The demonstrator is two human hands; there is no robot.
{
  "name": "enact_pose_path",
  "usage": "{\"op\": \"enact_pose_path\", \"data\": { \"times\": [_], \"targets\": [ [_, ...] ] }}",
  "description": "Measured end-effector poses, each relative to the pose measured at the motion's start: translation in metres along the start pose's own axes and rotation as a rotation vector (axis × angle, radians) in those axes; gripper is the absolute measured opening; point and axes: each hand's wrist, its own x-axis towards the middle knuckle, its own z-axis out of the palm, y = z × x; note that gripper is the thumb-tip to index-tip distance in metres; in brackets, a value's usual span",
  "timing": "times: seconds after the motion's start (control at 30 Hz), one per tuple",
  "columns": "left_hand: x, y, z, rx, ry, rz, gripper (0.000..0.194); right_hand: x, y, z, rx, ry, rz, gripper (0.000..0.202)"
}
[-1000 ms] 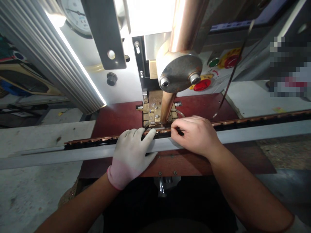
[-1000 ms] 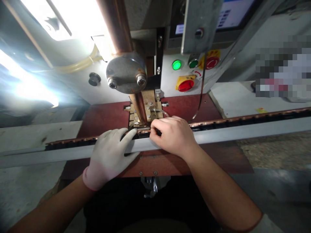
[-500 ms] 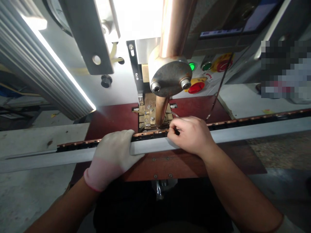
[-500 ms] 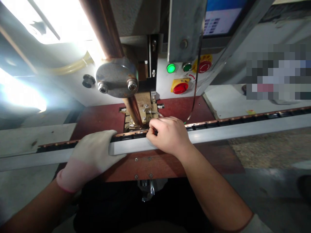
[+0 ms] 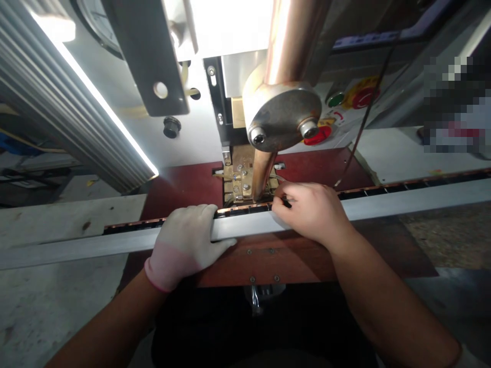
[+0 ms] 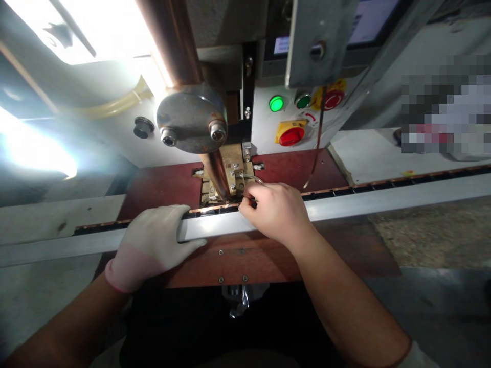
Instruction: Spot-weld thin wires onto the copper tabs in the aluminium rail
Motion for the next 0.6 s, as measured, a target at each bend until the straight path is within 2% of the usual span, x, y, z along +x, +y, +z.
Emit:
{"op": "enact_pose_path", "data": {
  "times": [0.2,0.4,0.6],
  "targets": [
    [0.009,-0.005,-0.002,0.005,-0.063,0.001,0.052,0.009,0.000,-0.002,-0.004,-0.100,0.086,0.022],
    [0.014,-0.007,0.002,0.023,-0.053,-0.018,0.060,0.012,0.002,0.000,0.013,-0.117,0.100,0.023],
    [0.008,-0.013,-0.006,-0.040,-0.128,-0.029,0.058,0.010,0.002,0.001,0.029,-0.099,0.112,0.022]
  ]
}}
